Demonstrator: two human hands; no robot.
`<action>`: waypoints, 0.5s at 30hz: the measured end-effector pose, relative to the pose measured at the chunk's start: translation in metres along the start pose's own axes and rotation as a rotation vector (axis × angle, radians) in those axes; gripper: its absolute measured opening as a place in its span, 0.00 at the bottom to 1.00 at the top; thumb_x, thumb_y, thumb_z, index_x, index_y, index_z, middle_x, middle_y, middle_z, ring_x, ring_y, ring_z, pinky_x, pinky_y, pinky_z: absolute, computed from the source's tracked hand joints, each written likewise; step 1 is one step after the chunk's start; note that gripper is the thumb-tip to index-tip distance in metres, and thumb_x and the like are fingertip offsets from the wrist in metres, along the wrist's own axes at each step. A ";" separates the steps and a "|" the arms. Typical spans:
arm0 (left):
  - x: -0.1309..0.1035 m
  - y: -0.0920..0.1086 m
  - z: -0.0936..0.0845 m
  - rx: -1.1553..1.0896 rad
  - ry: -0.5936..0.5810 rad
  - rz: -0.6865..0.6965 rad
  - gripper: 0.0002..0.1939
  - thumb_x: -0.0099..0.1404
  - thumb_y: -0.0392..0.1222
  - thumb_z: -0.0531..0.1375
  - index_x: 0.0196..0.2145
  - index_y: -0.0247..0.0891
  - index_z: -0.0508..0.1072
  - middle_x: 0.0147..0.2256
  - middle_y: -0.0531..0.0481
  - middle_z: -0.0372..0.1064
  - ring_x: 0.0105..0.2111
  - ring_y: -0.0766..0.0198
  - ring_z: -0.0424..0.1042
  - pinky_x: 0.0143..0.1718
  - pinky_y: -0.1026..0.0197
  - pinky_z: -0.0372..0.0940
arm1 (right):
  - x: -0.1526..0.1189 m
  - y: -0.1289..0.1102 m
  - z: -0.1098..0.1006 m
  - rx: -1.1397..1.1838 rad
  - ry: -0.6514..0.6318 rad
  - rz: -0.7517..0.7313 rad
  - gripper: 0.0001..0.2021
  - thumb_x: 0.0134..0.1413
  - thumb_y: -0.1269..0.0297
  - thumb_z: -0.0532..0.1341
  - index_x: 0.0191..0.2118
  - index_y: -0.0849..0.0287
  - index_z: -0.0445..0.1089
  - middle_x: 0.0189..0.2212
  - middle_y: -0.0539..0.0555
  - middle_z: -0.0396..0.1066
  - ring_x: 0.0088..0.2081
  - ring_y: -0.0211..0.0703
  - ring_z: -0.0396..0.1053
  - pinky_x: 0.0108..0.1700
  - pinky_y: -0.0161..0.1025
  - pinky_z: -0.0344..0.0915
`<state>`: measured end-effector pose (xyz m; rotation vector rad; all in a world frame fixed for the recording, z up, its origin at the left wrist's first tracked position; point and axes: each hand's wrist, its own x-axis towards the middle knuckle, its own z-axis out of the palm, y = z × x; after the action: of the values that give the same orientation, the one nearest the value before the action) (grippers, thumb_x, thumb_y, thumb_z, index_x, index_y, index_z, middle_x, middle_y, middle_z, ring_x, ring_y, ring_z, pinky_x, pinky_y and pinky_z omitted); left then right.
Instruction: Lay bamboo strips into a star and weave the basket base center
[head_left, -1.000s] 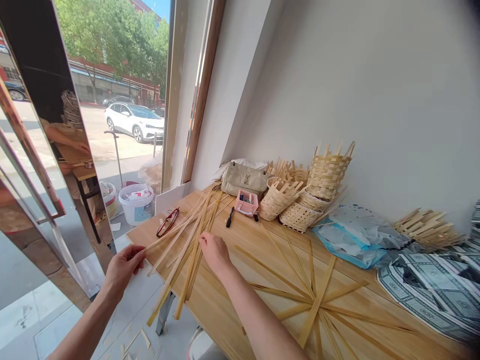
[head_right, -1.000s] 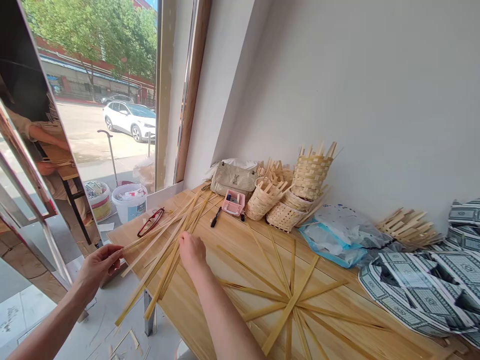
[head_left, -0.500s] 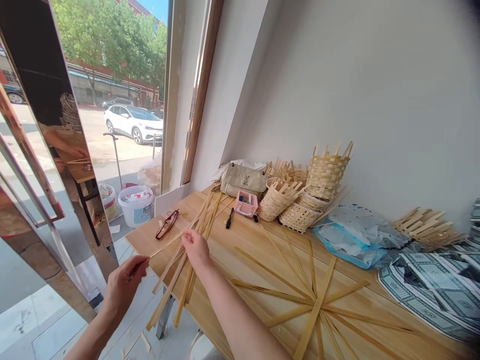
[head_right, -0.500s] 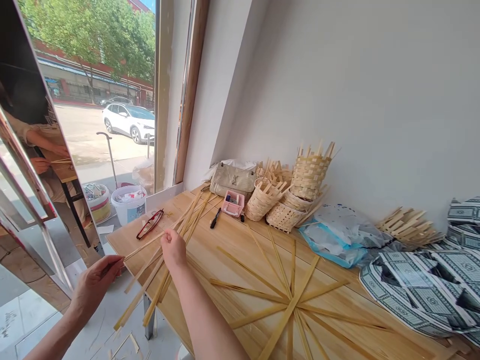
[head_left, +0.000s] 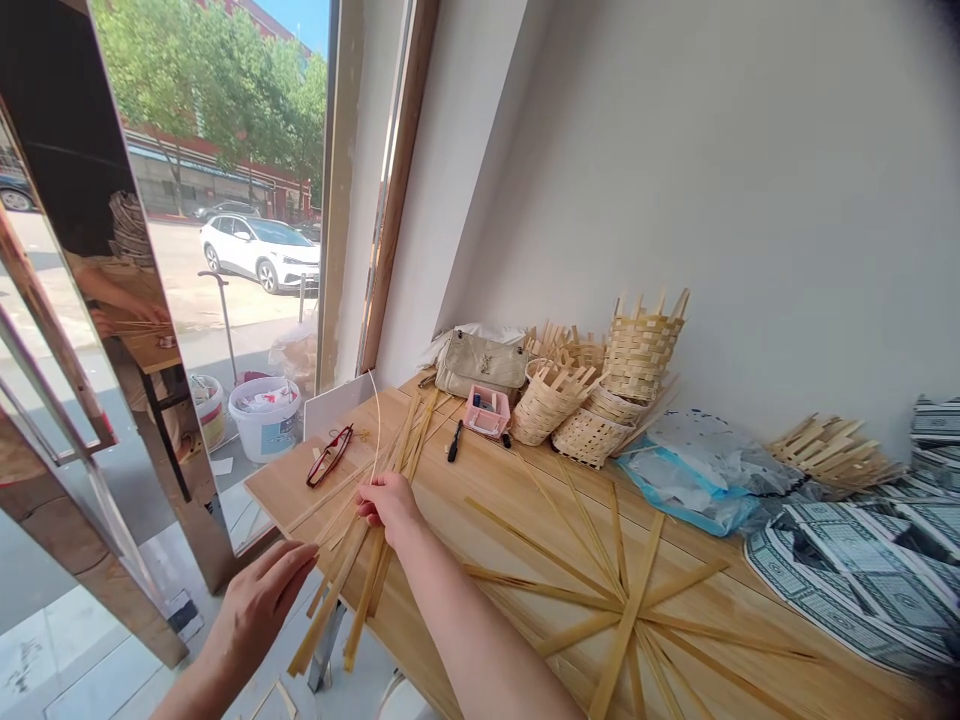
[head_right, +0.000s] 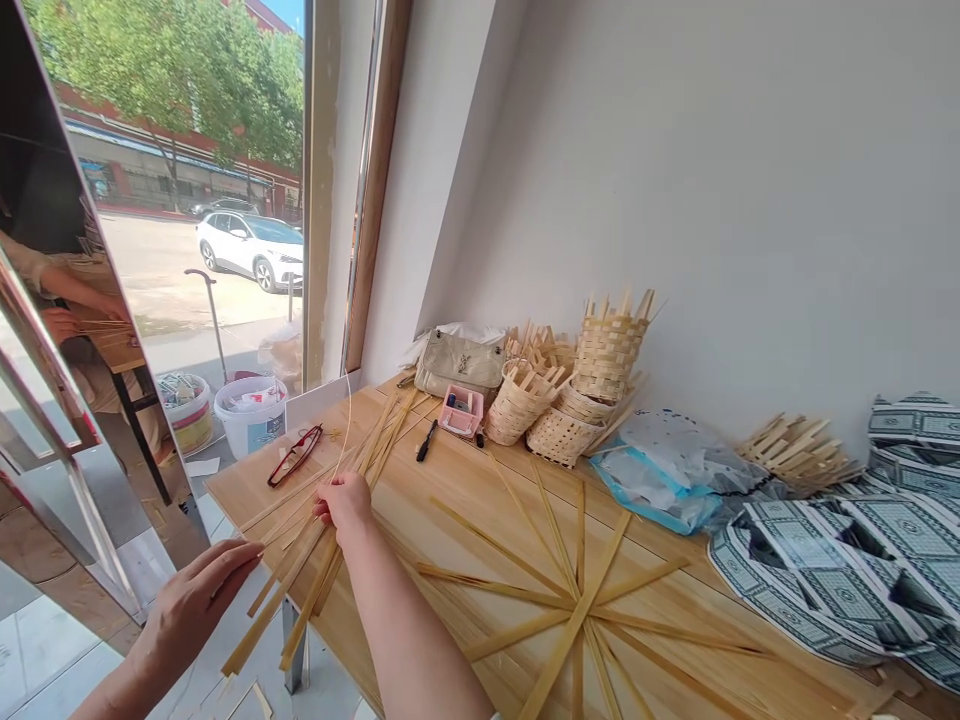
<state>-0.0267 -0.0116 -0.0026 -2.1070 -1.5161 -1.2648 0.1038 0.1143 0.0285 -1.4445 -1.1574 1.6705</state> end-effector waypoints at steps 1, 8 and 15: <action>-0.001 -0.001 0.000 0.004 -0.001 0.008 0.11 0.64 0.42 0.49 0.34 0.37 0.71 0.30 0.50 0.71 0.26 0.70 0.71 0.29 0.74 0.65 | 0.000 0.001 -0.001 0.014 -0.011 0.012 0.07 0.38 0.77 0.57 0.20 0.61 0.58 0.13 0.46 0.63 0.13 0.29 0.59 0.12 0.25 0.49; -0.007 -0.001 0.001 -0.025 -0.013 -0.013 0.11 0.64 0.42 0.50 0.35 0.38 0.72 0.31 0.50 0.72 0.29 0.69 0.73 0.32 0.73 0.66 | -0.004 0.004 -0.007 0.095 -0.055 0.073 0.08 0.47 0.72 0.56 0.21 0.61 0.58 0.13 0.45 0.61 0.13 0.28 0.58 0.12 0.24 0.50; -0.006 0.005 0.000 -0.080 -0.087 -0.095 0.13 0.63 0.43 0.49 0.34 0.40 0.73 0.32 0.48 0.73 0.31 0.65 0.73 0.33 0.69 0.67 | -0.002 0.004 -0.006 0.103 -0.068 0.119 0.11 0.48 0.70 0.58 0.20 0.60 0.55 0.10 0.42 0.57 0.10 0.26 0.53 0.11 0.22 0.46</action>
<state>-0.0226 -0.0173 -0.0058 -2.1897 -1.6453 -1.3022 0.1104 0.1119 0.0262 -1.4258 -1.0230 1.8464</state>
